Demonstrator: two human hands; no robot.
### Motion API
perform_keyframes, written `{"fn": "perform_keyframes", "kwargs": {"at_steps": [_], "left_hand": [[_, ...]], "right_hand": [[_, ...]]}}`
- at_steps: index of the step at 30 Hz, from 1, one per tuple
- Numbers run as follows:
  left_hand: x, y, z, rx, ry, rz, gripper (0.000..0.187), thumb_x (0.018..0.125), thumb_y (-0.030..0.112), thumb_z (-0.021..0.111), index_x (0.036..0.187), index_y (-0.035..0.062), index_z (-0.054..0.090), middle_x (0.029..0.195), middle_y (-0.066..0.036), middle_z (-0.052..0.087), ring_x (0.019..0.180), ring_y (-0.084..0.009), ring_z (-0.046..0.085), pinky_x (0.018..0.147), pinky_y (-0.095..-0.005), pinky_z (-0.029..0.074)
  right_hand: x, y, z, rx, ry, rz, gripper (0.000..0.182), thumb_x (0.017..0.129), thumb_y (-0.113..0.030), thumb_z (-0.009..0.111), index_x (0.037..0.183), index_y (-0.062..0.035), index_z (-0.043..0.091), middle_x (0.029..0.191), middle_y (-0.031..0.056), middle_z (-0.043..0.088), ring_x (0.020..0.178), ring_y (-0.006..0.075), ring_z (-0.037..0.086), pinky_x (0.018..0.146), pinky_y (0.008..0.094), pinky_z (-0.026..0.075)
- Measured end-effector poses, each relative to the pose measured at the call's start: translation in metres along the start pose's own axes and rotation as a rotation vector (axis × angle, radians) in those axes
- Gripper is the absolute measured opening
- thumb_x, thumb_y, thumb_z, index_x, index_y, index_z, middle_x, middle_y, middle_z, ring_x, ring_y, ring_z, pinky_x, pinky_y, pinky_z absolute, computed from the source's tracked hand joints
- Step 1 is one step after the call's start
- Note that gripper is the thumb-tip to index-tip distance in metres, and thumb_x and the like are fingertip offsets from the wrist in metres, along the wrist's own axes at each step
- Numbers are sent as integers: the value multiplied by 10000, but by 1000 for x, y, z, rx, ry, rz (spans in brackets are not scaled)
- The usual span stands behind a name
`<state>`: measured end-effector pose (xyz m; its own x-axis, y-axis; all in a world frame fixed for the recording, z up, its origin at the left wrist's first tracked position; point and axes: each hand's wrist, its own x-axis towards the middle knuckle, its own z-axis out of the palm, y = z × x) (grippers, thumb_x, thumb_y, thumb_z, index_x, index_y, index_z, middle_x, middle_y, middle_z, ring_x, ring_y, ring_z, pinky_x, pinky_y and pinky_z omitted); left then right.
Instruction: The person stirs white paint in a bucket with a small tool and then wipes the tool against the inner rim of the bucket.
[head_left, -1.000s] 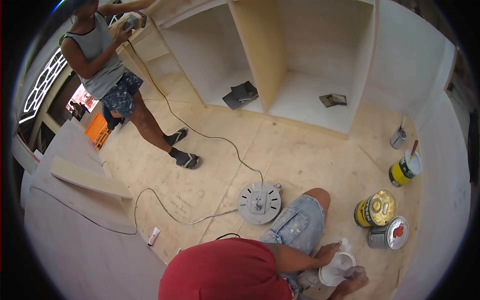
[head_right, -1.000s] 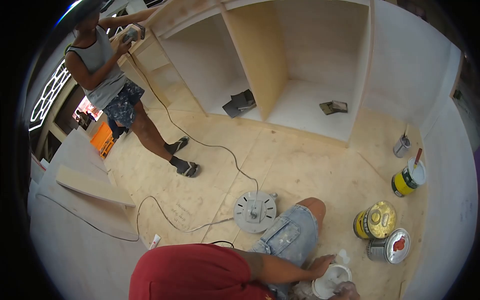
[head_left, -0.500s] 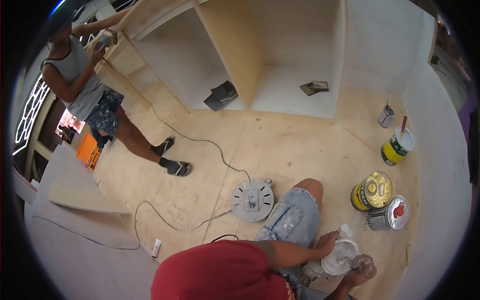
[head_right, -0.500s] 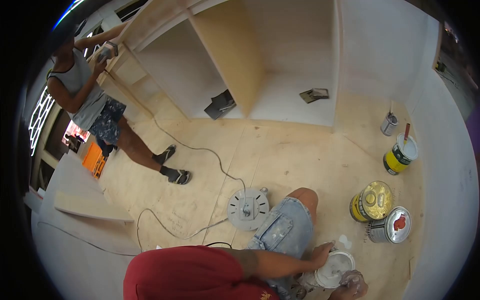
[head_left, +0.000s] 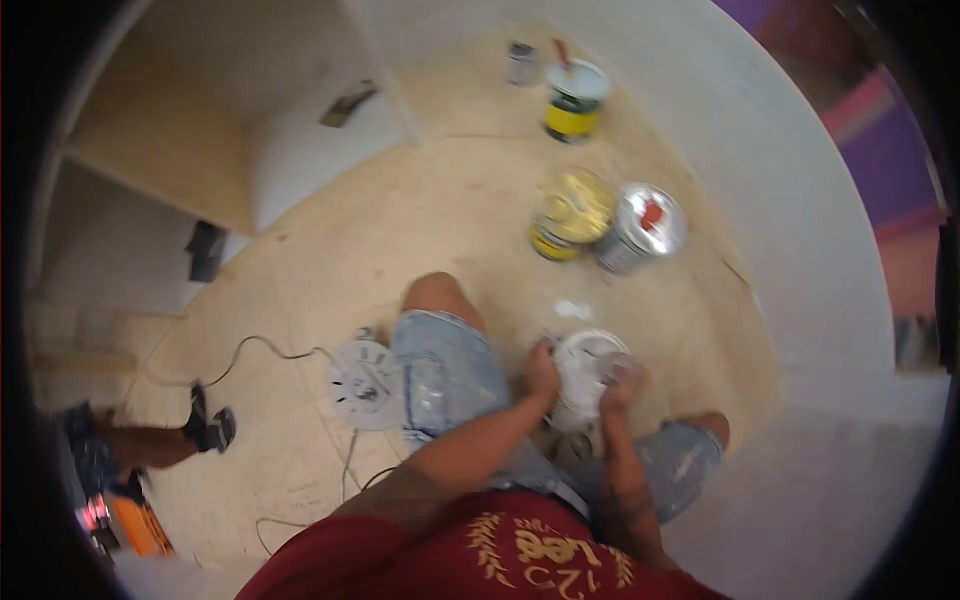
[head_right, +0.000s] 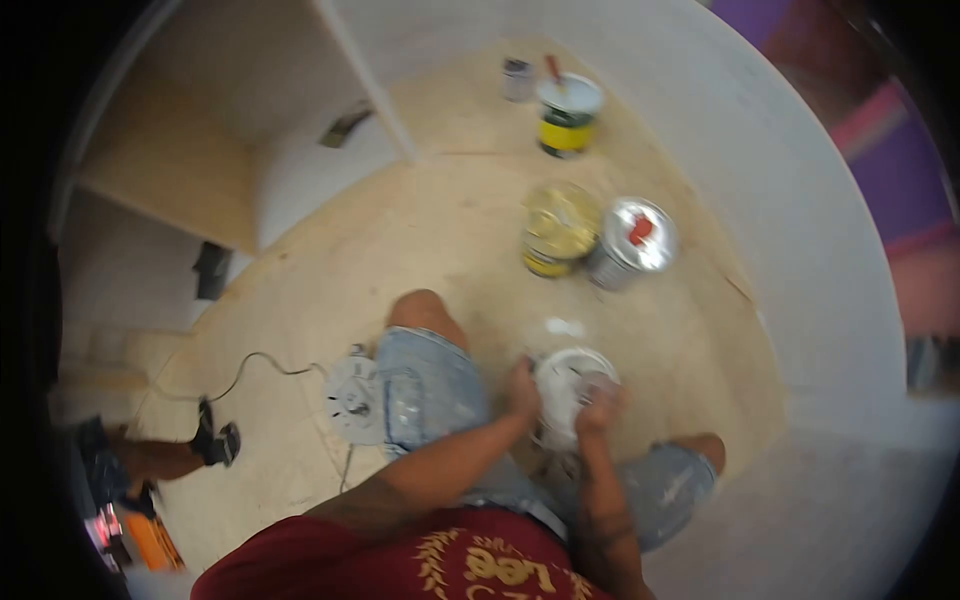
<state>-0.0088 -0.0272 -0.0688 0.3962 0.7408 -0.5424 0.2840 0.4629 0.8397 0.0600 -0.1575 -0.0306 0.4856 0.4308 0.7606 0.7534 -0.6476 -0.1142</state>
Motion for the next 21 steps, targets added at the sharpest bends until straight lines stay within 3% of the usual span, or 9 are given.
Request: {"fn": "perform_keyframes", "kwargs": {"at_steps": [2, 6, 8, 12, 14, 15, 16, 18, 21], "left_hand": [[-5, 18, 0, -195, -55, -67, 490, 994, 361, 398, 1030, -55, 654, 1063, -238, 665, 971, -329, 617, 898, -401, 444], [-9, 30, 5, -339, 22, -96, 521, 994, 372, 423, 1059, -95, 644, 1038, -217, 675, 959, -296, 614, 897, -383, 439], [-27, 53, 0, -120, 98, -56, 530, 992, 375, 427, 1088, -102, 639, 1058, -216, 676, 968, -295, 613, 909, -370, 434], [-27, 51, -2, -200, 41, -73, 532, 993, 367, 427, 1096, -113, 631, 1072, -234, 669, 990, -305, 610, 919, -372, 429], [-19, 45, 7, -275, 10, -17, 530, 993, 364, 428, 1103, -114, 630, 1072, -239, 667, 996, -307, 608, 921, -375, 428], [-18, 35, 4, -281, -5, -29, 527, 993, 360, 430, 1103, -114, 630, 1068, -241, 667, 996, -306, 606, 921, -376, 429], [-14, 30, 3, -290, -16, -37, 524, 992, 357, 431, 1104, -115, 629, 1064, -242, 666, 995, -305, 605, 922, -376, 429], [-4, 30, 6, -204, 25, -28, 522, 992, 354, 431, 1106, -115, 629, 1062, -239, 668, 993, -302, 606, 922, -376, 430], [-9, 31, 3, -178, 10, -18, 523, 993, 354, 430, 1110, -116, 628, 1065, -237, 667, 991, -301, 607, 923, -376, 430]], "right_hand": [[32, -42, -29, 749, -282, 693, 234, 856, -43, 574, 1062, 56, 623, 968, 188, 622, 801, 275, 623, 738, 379, 528], [128, -52, -85, 930, -185, 856, 161, 841, -29, 572, 952, 69, 634, 907, 197, 622, 745, 247, 614, 638, 369, 523], [161, -35, -95, 1646, -233, 599, 180, 921, -138, 502, 917, 19, 590, 854, 160, 589, 784, 246, 578, 635, 336, 471], [44, -18, -30, 1001, -39, 819, 216, 929, -160, 471, 801, -2, 545, 737, 139, 566, 668, 232, 555, 601, 335, 446], [95, -41, -56, 795, -343, 578, 278, 933, -198, 465, 735, -9, 513, 637, 112, 517, 577, 219, 506, 563, 335, 425], [112, -50, -68, 1101, -325, 884, 281, 905, -186, 494, 700, 5, 510, 649, 111, 528, 566, 224, 500, 555, 349, 428], [135, -54, -84, 1099, -323, 883, 281, 905, -186, 494, 700, 5, 510, 649, 111, 528, 566, 224, 500, 555, 349, 428], [167, -56, -108, 1485, -238, 692, 212, 905, -148, 476, 798, 26, 533, 702, 130, 564, 553, 226, 514, 561, 362, 448], [133, -36, -78, 1510, -230, 560, 188, 878, -123, 459, 811, 42, 521, 691, 146, 565, 543, 216, 505, 549, 360, 446]]}}
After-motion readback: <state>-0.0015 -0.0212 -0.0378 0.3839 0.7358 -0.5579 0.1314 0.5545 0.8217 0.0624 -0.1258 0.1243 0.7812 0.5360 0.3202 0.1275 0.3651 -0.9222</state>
